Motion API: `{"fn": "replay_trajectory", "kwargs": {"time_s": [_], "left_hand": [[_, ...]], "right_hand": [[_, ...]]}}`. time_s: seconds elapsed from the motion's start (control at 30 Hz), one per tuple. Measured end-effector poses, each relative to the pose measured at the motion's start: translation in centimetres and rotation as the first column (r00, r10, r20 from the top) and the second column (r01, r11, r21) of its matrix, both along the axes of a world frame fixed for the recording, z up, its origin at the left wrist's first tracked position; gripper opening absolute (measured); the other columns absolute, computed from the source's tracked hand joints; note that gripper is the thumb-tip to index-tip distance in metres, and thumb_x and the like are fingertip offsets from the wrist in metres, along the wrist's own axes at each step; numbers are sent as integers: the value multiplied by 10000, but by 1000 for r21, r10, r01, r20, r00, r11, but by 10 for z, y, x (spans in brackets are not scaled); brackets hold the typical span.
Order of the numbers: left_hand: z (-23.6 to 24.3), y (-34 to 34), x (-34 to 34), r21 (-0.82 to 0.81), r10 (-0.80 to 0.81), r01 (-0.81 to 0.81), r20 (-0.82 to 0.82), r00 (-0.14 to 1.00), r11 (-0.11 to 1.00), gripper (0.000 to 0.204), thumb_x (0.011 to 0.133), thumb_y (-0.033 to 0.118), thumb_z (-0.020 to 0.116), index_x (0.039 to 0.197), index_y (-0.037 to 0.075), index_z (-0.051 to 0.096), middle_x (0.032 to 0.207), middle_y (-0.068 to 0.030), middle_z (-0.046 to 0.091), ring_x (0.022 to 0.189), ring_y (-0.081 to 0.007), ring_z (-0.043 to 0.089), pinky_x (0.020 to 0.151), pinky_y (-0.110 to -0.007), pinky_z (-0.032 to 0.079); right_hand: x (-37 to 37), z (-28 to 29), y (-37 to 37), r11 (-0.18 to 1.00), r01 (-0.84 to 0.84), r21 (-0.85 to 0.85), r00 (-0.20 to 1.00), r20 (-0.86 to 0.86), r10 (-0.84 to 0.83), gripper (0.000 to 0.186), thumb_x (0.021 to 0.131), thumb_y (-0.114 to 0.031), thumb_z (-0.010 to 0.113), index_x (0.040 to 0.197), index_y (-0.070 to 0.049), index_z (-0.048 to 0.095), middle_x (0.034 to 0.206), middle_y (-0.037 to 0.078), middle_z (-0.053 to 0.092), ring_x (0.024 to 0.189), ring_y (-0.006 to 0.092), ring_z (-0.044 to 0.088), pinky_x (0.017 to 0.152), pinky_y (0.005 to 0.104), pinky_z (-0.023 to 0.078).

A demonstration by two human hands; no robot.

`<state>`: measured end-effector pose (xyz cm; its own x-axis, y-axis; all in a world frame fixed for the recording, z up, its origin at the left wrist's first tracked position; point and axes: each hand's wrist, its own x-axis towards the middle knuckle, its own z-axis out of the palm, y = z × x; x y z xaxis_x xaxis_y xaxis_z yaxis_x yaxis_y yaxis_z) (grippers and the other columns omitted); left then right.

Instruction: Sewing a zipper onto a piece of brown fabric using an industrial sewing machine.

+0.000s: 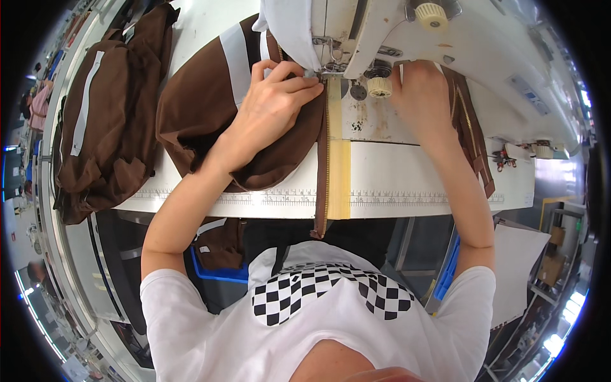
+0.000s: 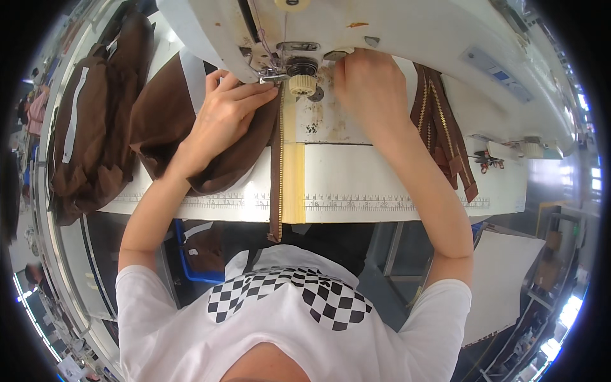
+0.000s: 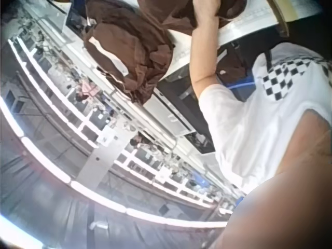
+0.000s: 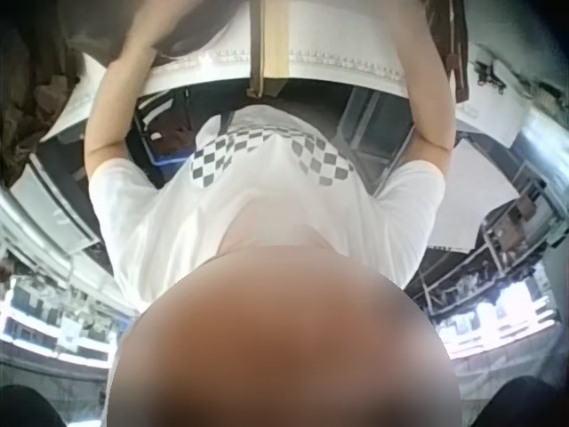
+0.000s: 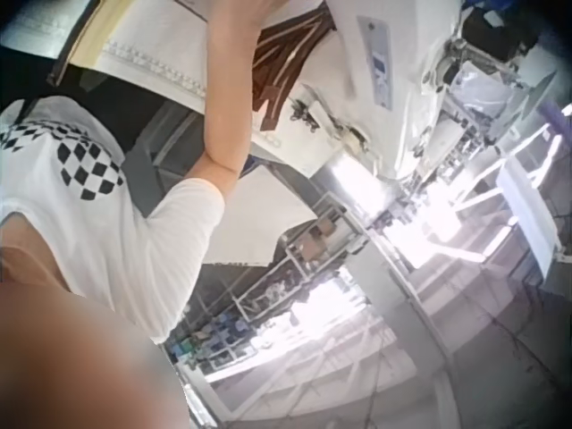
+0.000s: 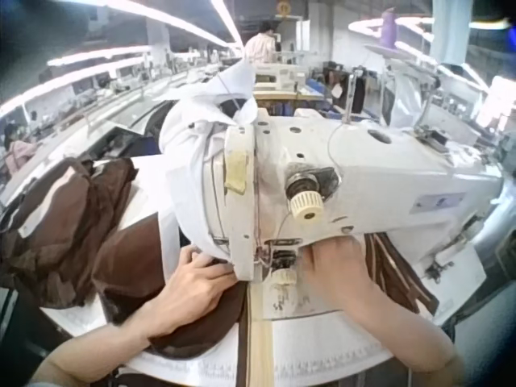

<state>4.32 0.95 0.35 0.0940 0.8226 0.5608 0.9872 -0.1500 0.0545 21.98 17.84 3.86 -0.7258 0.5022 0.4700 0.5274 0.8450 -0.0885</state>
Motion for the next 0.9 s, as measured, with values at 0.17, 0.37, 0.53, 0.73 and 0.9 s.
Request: {"fn": "replay_trajectory", "kwargs": {"time_s": [0.17,0.37,0.53,0.73,0.9], "left_hand": [[-8,2,5,10,-23,23,8,1000,1000,328,714,4,634,1035,10,703,1030,-47,695,943,-177,585,905,-330,394],[-11,-1,14,20,48,-48,6,999,999,269,735,2,619,992,12,698,1011,-91,692,926,-199,604,868,-331,442],[48,-38,17,-520,87,291,585,806,803,182,844,187,677,856,8,644,884,-110,655,898,-279,594,840,-364,443],[82,-86,34,-715,-50,374,430,901,591,248,752,223,770,812,36,620,822,-75,595,902,-259,583,1009,-389,341],[81,-90,28,-572,-41,340,471,881,747,164,722,29,724,839,19,609,794,-96,632,803,-306,618,861,-368,468]], "right_hand": [[4,-7,-6,997,-8,-79,1000,-29,5,116,835,-83,560,863,17,611,887,182,648,853,330,654,683,413,540],[34,-18,-32,972,-214,97,944,-234,231,255,803,83,539,1041,7,590,1195,131,554,1025,292,592,814,370,531],[52,-14,-58,203,-558,-804,812,-580,-67,360,767,109,626,1093,-22,548,1100,33,533,963,138,519,866,282,468],[53,-11,-62,-200,-667,-718,743,-621,-248,385,729,113,672,1045,-59,537,970,-2,470,850,99,470,836,240,414],[59,-15,-78,87,-629,-772,775,-631,5,322,767,5,709,1049,-72,575,995,11,521,890,136,501,848,272,431]]}}
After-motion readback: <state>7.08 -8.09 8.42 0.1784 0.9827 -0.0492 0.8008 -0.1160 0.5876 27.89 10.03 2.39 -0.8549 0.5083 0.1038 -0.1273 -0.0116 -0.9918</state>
